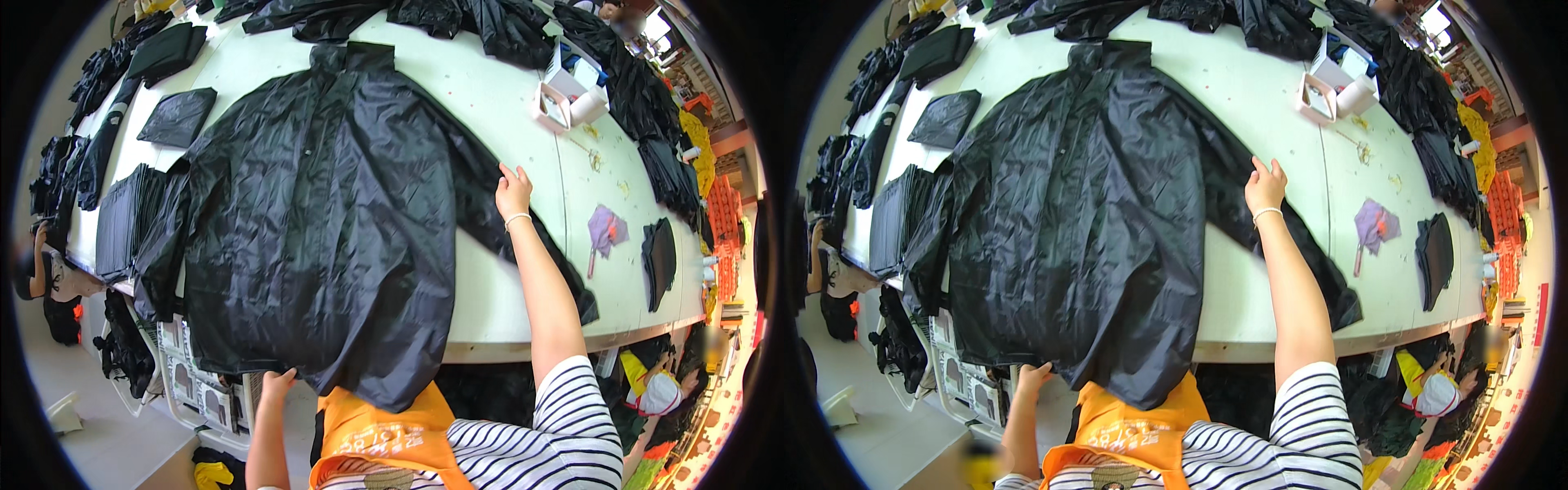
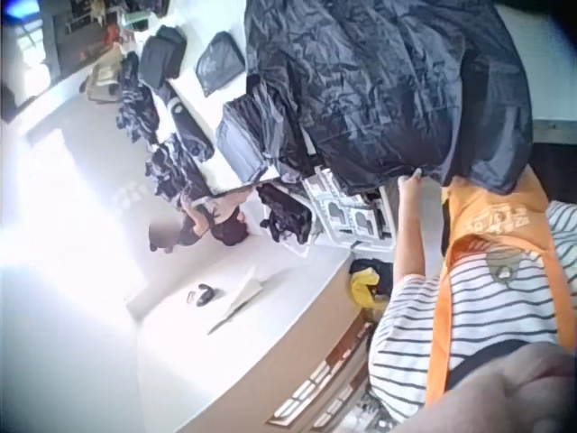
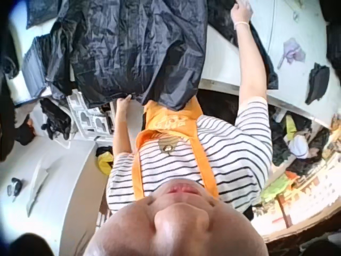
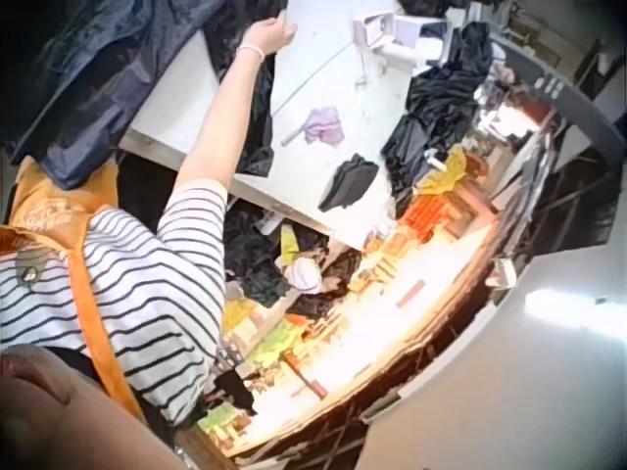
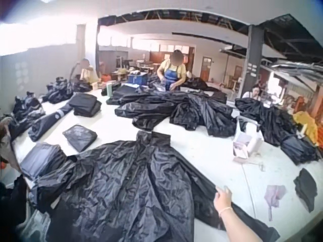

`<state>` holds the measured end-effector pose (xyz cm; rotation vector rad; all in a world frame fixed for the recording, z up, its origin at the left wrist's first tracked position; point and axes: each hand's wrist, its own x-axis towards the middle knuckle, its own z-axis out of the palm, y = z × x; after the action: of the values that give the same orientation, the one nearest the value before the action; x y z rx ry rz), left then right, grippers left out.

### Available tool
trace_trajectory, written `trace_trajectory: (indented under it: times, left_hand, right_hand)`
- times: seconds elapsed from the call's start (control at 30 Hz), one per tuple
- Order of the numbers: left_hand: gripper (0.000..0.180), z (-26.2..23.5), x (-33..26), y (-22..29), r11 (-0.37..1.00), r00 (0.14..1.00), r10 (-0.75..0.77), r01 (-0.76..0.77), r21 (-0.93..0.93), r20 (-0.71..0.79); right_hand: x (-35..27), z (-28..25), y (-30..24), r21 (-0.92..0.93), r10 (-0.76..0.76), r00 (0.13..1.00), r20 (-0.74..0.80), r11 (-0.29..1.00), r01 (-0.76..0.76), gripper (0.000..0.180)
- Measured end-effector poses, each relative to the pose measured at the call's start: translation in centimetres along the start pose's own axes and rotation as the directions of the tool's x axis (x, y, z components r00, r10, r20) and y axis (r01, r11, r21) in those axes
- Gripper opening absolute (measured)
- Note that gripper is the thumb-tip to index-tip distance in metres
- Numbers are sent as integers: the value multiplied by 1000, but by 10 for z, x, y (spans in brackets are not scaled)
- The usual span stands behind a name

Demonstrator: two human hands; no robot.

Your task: The person folds black garments on a white table, smoothing and aligning them into compact rectangles. The person uses small scissors to trim loose threads and then places the folded items into a white plastic basket.

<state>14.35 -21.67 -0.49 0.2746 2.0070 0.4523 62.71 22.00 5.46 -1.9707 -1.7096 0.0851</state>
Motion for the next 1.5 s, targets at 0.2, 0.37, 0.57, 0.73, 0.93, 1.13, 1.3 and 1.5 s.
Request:
trace_trajectory:
  times: [0.2,0.37,0.57,0.73,0.93,1.13,1.3,1.5]
  left_hand:
    - [43,-16,-45,113,364,893,448,-236,901,53]
    - [43,76,-113,318,430,453,890,-868,250,44]
    - [40,85,-145,307,366,378,914,-925,104,147]
    - [26,-7,-268,271,24,-69,878,-982,-187,474]
    - [28,-81,-313,203,-191,-689,616,-601,-776,382]
    - [24,-142,-313,188,-93,-894,427,-192,-977,135]
    - [19,-121,-281,189,-109,-798,602,-82,-991,0]
    - [38,-54,-300,199,-131,-827,313,-525,-841,467]
  right_hand:
    - [25,20,8,472,169,604,779,475,-743,37]
    - [-116,-34,-136,822,-508,743,435,562,-96,28]
    - [-210,-108,-179,856,-741,445,503,358,-373,37]
    - [-226,-31,-103,711,-233,894,383,693,-124,35]
    - [-262,-30,-131,745,-92,869,486,564,-356,36]
    - [-284,-117,-122,894,-88,930,356,324,-311,38]
    - [-368,-203,-19,361,-472,819,328,863,353,28]
    - [-556,-349,72,47,356,789,501,899,-436,31]
